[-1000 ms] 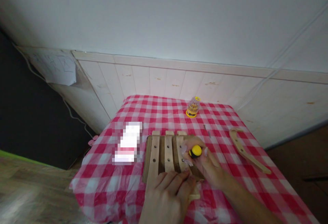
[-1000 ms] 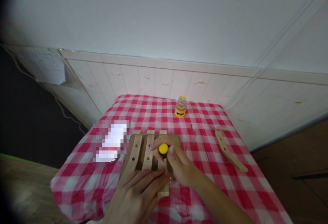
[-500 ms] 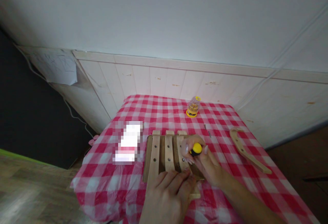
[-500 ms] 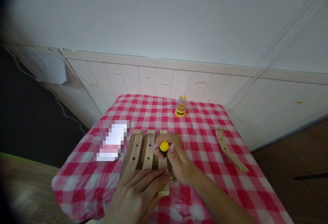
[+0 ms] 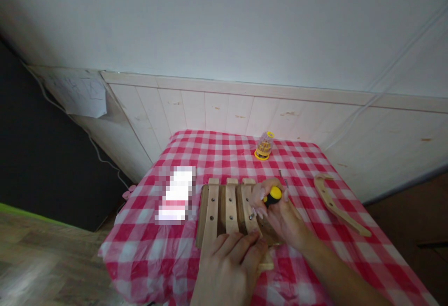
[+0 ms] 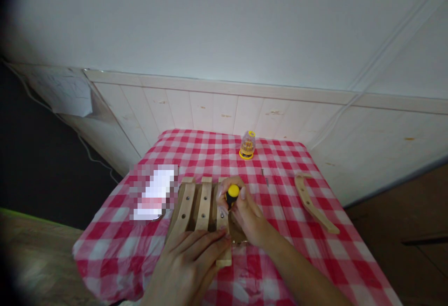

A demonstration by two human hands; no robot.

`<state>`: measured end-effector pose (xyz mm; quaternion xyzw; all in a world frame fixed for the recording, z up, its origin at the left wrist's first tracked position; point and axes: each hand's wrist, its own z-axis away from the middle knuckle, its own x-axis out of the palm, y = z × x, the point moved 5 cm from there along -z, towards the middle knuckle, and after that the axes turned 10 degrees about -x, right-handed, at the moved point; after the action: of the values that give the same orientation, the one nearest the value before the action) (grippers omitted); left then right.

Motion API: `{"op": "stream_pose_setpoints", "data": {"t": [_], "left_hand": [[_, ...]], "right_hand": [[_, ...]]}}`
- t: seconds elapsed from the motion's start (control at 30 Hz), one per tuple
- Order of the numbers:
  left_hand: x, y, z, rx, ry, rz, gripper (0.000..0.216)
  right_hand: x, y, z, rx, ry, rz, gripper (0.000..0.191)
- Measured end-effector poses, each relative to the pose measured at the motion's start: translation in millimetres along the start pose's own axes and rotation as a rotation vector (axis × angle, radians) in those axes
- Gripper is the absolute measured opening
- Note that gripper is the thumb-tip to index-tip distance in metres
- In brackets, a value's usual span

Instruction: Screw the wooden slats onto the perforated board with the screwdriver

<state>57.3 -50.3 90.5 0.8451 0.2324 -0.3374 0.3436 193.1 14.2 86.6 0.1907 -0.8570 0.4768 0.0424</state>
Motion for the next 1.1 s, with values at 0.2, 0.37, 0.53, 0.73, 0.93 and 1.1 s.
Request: {"op": "stream_pose_setpoints", "data": {"t": [0.2, 0.37, 0.53, 0.73, 0.93, 1.1], "left_hand": [[-0.6, 0.0, -1.1, -0.006, 0.002, 0.014, 0.023], [-2.6, 2.3, -4.0, 0.011, 0.024, 0.018, 0.038], [-4.6, 2.5, -4.6, -0.001, 0.032, 0.006, 0.041], [-5.9, 3.5, -3.2, -0.003, 0.055, 0.015, 0.038], [-5.7, 3.4, -6.4, -0.008, 0.054, 0.002, 0.044], [-6.3, 5.2, -6.6, 0.009, 0.062, 0.001, 0.041]], "right_hand": [[4.2, -13.2, -6.0, -0.049, -0.078, 0.024, 0.03], [10.0, -15.6, -0.7, -0.074, -0.161, 0.09, 0.026], [11.0, -10.7, -2.3, -0.023, -0.083, 0.017, 0.037], [7.9, -10.1, -5.6, 0.024, -0.063, -0.037, 0.037], [12.4, -17.8, -1.9, -0.08, -0.167, 0.06, 0.018], [16.8, -15.8, -1.3, -0.08, -0.162, 0.031, 0.021]]}}
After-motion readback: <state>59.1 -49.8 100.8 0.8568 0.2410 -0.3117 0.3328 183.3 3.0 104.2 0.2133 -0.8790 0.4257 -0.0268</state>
